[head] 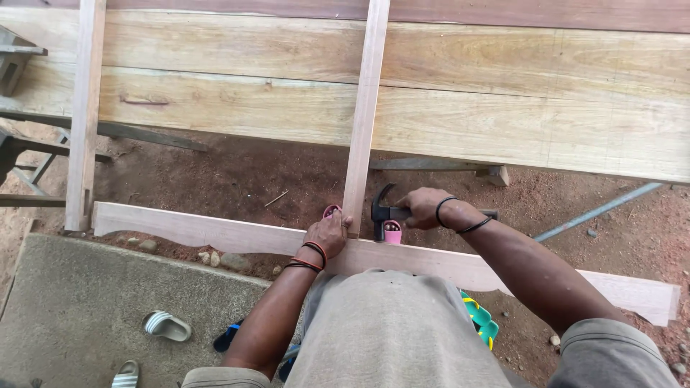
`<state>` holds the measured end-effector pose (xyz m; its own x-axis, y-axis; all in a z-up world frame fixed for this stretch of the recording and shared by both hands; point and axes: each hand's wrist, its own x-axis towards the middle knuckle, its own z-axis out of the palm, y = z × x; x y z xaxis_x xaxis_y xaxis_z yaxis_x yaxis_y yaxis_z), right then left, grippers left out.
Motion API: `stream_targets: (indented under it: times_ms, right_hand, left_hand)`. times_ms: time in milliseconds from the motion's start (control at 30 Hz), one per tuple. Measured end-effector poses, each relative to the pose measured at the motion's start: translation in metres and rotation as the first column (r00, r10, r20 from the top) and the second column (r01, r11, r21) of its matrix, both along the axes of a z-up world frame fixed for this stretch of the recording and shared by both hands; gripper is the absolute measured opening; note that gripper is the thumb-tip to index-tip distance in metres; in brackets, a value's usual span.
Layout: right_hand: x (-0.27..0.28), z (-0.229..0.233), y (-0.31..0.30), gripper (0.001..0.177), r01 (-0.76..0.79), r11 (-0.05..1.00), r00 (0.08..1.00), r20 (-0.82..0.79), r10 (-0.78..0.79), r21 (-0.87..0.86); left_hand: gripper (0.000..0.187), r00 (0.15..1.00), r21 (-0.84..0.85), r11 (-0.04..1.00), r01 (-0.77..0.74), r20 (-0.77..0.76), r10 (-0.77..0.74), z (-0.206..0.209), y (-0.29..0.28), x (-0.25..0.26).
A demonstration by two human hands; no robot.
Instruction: The person assembles a light-colored wooden furniture frame on a workbench, fitting rails and shaped side pieces together. They hold each joint aligned by hand and drive nails with a claw hammer, working around the frame joint by joint and repositioning the frame between nails.
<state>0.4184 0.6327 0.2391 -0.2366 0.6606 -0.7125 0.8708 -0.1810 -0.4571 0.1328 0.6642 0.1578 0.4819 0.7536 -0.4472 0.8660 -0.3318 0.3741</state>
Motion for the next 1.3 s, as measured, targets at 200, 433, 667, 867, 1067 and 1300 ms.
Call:
stream_targets:
  times_ms: [200,433,667,867,1067,1300]
  right_hand:
    - [0.0,-0.02,-0.005,0.05,0.141,0.987,0.982,0.111,-0.15,0.082]
    - [-0.004,-0.005,-0.001,0.043,-0.005,1.0,0.997,0.078,0.003,0.023]
    - [0.004,-0.025,-0.004,0.047,-0.068,0.993,0.998,0.003,0.068,0.094]
    - [0.013,-0.055,-0.017,0.044,0.159,0.983,0.984,0.065,-0.166,0.094]
    - [0.035,-0.093,-0.062,0.038,0.202,0.971,0.979,0.058,-0.196,-0.128]
    - [0.021,-0.119,-0.099,0.042,0.413,0.906,0.907,-0.047,-0.419,-0.095]
  left_hand:
    - [0.042,0.998,-0.038,0.999,-0.012,-0.065,0.01,0.001,-0.002,0.0]
    - [0.049,0.997,-0.01,1.0,-0.018,-0.073,0.018,0.001,-0.003,0.0]
    - [0.055,1.0,0.025,1.0,0.002,-0.019,-0.001,-0.007,-0.006,-0.003]
    - [0.063,0.989,-0.07,0.998,0.009,-0.149,-0.019,0.021,-0.002,0.002]
    - [0.083,0.976,-0.092,0.991,0.099,-0.184,-0.115,0.028,0.007,-0.016]
    - [0.089,0.961,-0.252,0.962,0.109,-0.222,-0.167,0.038,0.016,-0.033]
